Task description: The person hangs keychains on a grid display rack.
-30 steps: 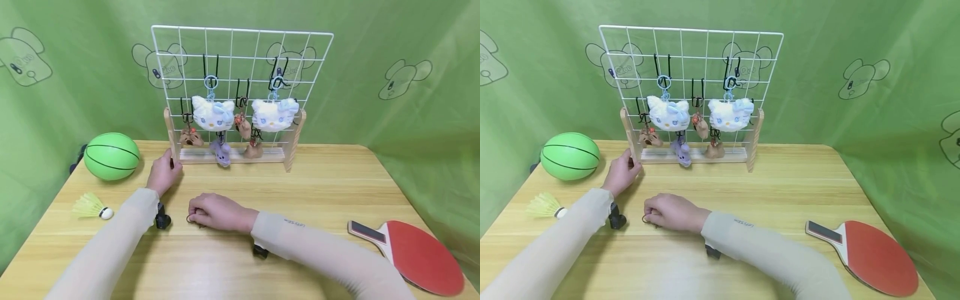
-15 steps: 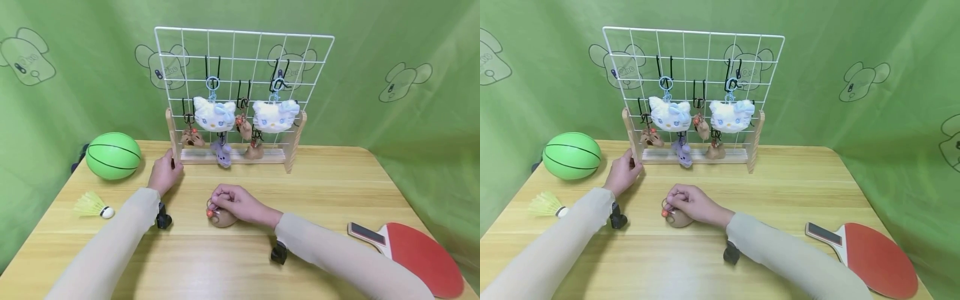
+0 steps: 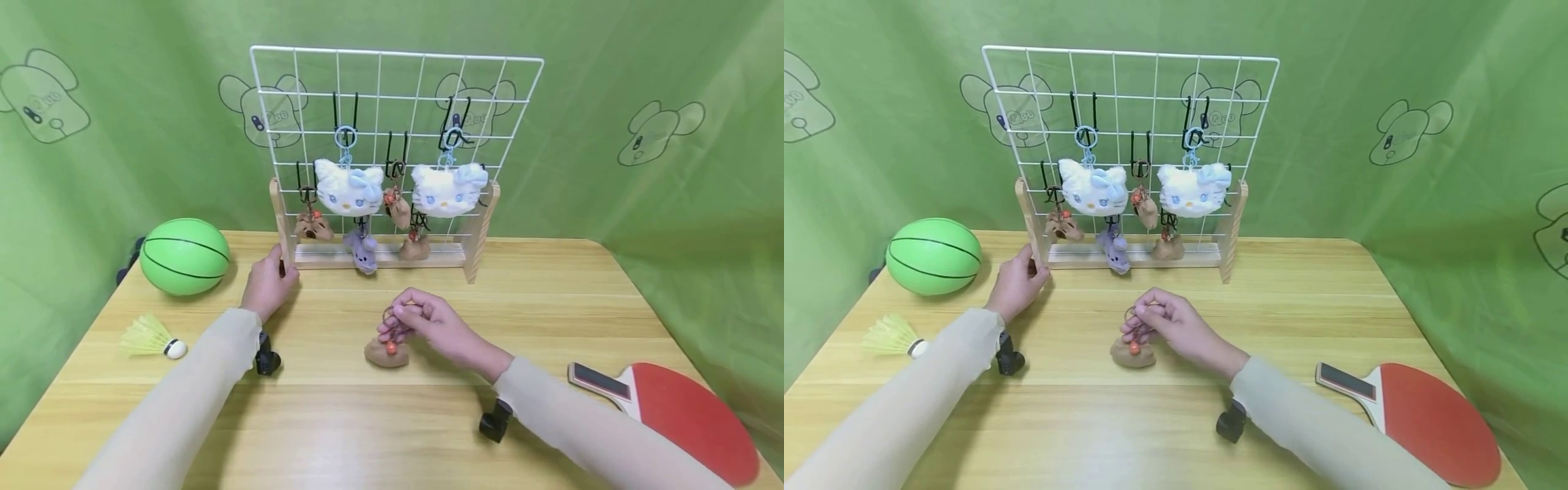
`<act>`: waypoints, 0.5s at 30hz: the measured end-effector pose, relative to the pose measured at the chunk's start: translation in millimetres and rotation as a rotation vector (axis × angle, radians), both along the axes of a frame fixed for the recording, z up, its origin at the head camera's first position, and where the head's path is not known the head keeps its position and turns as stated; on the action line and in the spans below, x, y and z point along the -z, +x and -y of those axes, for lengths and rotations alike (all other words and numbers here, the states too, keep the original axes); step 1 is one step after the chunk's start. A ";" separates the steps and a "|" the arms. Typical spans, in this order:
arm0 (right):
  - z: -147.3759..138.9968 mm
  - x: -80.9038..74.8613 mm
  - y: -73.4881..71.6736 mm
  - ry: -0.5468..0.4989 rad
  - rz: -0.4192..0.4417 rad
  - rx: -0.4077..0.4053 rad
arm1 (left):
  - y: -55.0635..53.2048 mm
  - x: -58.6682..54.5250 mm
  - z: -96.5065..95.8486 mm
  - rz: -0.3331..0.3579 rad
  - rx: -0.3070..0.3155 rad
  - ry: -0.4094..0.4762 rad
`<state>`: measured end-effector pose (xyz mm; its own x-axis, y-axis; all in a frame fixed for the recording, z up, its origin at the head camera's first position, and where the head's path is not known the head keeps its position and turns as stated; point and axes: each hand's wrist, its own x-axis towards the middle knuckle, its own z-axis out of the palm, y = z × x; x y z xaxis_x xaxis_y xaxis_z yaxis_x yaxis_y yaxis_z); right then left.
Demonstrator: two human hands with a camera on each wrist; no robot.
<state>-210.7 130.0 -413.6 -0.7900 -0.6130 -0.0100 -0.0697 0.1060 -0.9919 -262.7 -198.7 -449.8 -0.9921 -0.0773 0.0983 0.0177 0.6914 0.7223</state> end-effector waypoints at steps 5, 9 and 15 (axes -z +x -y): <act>-18.0 -15.6 -1.3 -0.022 -0.017 0.073 | -0.1 -0.4 -1.1 0.006 -0.004 0.004; -31.5 -28.1 -4.7 -0.029 -0.074 0.122 | 1.2 -1.0 -1.5 0.005 -0.002 0.008; -51.3 -44.1 -15.8 -0.027 -0.155 0.212 | 1.2 -0.7 -0.9 0.008 -0.002 0.008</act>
